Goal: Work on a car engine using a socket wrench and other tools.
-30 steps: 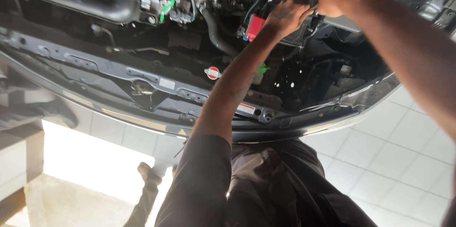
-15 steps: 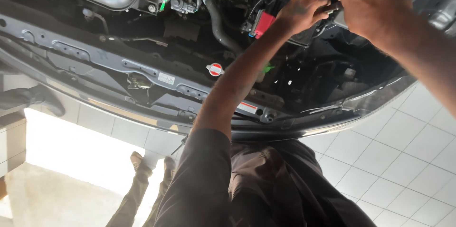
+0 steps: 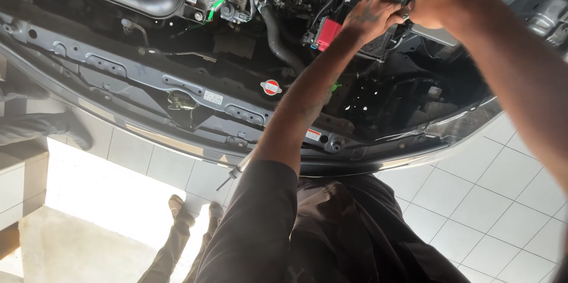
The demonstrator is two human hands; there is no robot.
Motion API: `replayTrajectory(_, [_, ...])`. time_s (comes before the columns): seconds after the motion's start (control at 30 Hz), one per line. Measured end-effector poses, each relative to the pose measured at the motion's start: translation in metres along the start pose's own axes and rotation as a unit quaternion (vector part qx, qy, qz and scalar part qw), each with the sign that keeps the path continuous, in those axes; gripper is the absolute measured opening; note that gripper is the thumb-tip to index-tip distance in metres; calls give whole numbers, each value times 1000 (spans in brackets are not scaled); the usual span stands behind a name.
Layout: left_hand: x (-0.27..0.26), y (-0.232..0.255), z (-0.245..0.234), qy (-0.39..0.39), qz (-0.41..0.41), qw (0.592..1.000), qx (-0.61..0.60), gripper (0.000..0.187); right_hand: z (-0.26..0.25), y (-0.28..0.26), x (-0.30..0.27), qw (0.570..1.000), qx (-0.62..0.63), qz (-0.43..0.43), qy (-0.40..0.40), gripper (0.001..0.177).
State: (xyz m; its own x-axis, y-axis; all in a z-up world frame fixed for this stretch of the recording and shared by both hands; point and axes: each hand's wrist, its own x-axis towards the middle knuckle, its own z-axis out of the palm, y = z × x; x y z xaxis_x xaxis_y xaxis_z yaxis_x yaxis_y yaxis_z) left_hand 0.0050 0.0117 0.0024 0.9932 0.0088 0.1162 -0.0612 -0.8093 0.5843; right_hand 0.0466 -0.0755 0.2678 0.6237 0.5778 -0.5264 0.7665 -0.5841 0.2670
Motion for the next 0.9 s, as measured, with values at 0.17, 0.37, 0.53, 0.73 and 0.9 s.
replayTrajectory(0.17, [0, 0, 1, -22, -13, 1000, -16, 46, 21, -8, 1, 999, 19, 39, 0, 32])
replayTrajectory(0.37, [4, 2, -14, -9, -49, 999, 15, 49, 14, 1, -3, 954, -178, -132, 204, 20])
replayTrajectory(0.53, [0, 13, -35, -34, -36, 999, 21, 55, -29, -11, -13, 999, 9, 2, -30, 51])
replayTrajectory(0.73, [-1, -5, -11, 18, 12, 999, 35, 49, -3, 10, -6, 982, -16, -100, 160, 59])
replayTrajectory(0.9, [-2, 7, -31, -13, -4, 1000, -10, 40, -5, 14, -5, 995, 17, -62, 76, 45])
